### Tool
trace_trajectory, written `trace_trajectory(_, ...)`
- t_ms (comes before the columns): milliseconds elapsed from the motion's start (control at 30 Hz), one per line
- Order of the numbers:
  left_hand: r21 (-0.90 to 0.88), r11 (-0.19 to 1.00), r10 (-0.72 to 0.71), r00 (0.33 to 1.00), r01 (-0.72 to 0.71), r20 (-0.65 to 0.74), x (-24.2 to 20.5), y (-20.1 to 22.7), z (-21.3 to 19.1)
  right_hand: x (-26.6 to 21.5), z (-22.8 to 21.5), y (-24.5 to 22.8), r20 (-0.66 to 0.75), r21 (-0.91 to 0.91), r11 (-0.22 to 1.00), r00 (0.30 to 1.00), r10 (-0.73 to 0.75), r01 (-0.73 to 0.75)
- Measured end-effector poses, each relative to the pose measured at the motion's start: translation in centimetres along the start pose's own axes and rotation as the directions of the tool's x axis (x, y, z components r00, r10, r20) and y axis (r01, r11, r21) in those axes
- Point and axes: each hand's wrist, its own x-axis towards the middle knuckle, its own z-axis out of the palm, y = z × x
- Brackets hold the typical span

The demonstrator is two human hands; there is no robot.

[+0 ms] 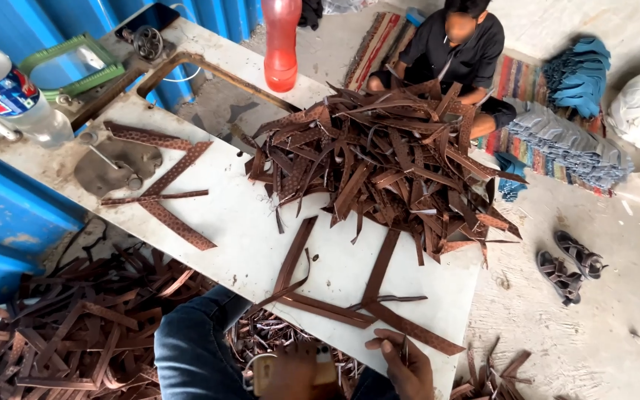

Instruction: The person uses a utility knife to cut long strips of brown patterned leather on a white table. They repeatedly slice the leather into smaller pieces and place them into a growing pile. Another person sits nearby on the floor, also cutting leather.

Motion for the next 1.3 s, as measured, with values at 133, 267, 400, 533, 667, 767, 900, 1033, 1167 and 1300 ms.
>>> trace_trajectory(133, 0.211, 0.977, 0.115, 0.891, -0.022, -0.440, 3.1, -0.4, 7.5, 0.2, 0.0, 0.2, 0.029, 0.003, 1.000, 0.999, -0.025, 0.025)
trace_trajectory(267, 0.229, 0.972, 0.152, 0.895, -0.057, -0.420, 3.3, 1.2, 8.7, 0.1, 0.0, 0.2, -0.012, -0.027, 1.000, 1.000, -0.010, 0.009)
trace_trajectory(400, 0.331, 0.944, 0.219, 0.739, 0.005, -0.637, 1.8, 2.4, 8.8, 0.1, 0.4, 0.0, 0.009, -0.044, 0.999, 1.000, 0.012, -0.012)
trace_trajectory(533, 0.334, 0.943, 0.259, 0.656, -0.010, -0.710, 0.4, 2.8, 7.8, 0.0, 0.6, 0.2, -0.016, -0.052, 0.998, 1.000, 0.018, -0.019)
trace_trajectory(667, 0.352, 0.932, 0.284, 0.781, -0.088, -0.556, 0.7, 0.5, 12.2, -0.4, 0.8, -0.5, -0.015, -0.083, 0.996, 1.000, 0.014, -0.015)
trace_trajectory(767, 0.400, 0.915, 0.342, 0.632, -0.055, -0.695, 0.7, 0.3, 12.4, -0.4, 0.9, -0.7, -0.014, -0.106, 0.994, 1.000, 0.017, -0.019)
trace_trajectory(900, 0.438, 0.898, 0.386, 0.549, -0.040, -0.741, 1.1, 0.7, 13.0, 0.0, 0.5, 0.3, -0.007, -0.121, 0.993, 1.000, 0.009, -0.010)
trace_trajectory(1033, 0.478, 0.878, 0.423, 0.452, 0.008, -0.785, 1.2, 0.0, 14.0, 1.3, -0.2, 2.4, 0.052, -0.081, 0.993, 0.995, -0.081, 0.085)
trace_trajectory(1167, 0.550, 0.835, 0.494, 0.444, -0.003, -0.747, 3.1, -1.1, 17.5, 1.7, -0.3, 3.0, 0.033, -0.076, 0.996, 0.999, -0.044, 0.046)
trace_trajectory(1300, 0.484, 0.875, 0.436, 0.493, -0.036, -0.753, 3.6, -2.1, 14.7, 2.9, -0.7, 3.6, -0.011, -0.034, 0.999, 1.000, 0.011, -0.011)
